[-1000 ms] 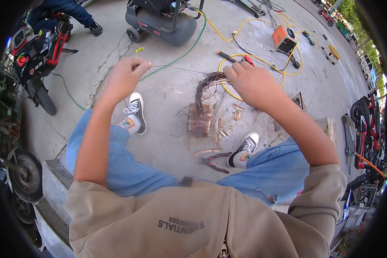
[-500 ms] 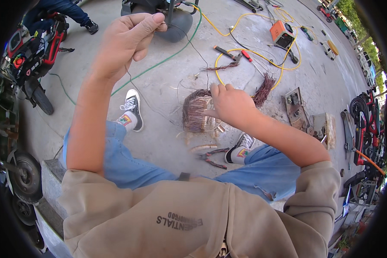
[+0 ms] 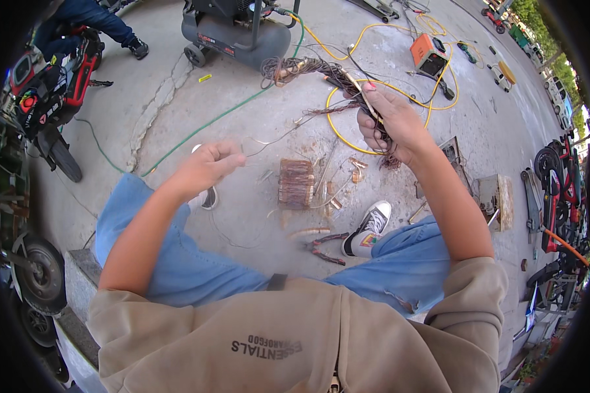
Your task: The person sits on the floor and winds a long length of copper wire by hand around a rectangular core. They repeatedly pull the wire, wrap it around the core, and adjust the bundle to keep it neat.
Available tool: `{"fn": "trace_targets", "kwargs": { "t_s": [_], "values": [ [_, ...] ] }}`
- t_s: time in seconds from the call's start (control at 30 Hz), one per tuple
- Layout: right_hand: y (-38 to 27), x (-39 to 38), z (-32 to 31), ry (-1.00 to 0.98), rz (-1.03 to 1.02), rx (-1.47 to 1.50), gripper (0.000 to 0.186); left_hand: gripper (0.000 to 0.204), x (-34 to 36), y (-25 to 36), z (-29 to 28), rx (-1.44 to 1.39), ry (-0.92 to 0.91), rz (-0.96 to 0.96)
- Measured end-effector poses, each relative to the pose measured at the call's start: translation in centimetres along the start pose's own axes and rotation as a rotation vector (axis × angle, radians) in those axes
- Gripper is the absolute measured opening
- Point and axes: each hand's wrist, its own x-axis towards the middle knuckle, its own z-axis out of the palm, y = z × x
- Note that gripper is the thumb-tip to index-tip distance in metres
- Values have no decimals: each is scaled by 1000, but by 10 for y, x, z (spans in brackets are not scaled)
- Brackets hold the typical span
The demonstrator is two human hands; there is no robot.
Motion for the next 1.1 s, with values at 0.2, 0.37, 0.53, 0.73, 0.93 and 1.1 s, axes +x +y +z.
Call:
{"fn": "trace_targets", "kwargs": {
  "t_s": [0.2,0.37,0.53,0.73,0.93,1.1],
  "values": [
    [0,-28,-13,-438,-36,-361,38,29,50,-16,-20,310,20,17],
    [4,-35,-9,-237,-391,-946,26,44,67,38,2,522,268,529],
    [-8,-28,-19,-229,-614,-1126,22,59,68,103,88,395,-275,552],
    [5,-20,-38,-262,-590,-1180,32,32,79,85,110,-116,-514,15],
    [32,-15,-34,-15,-871,-1447,47,18,90,96,122,143,-192,60],
    [30,7,-38,132,-596,-1406,48,17,120,79,127,517,212,617]
  ]
}}
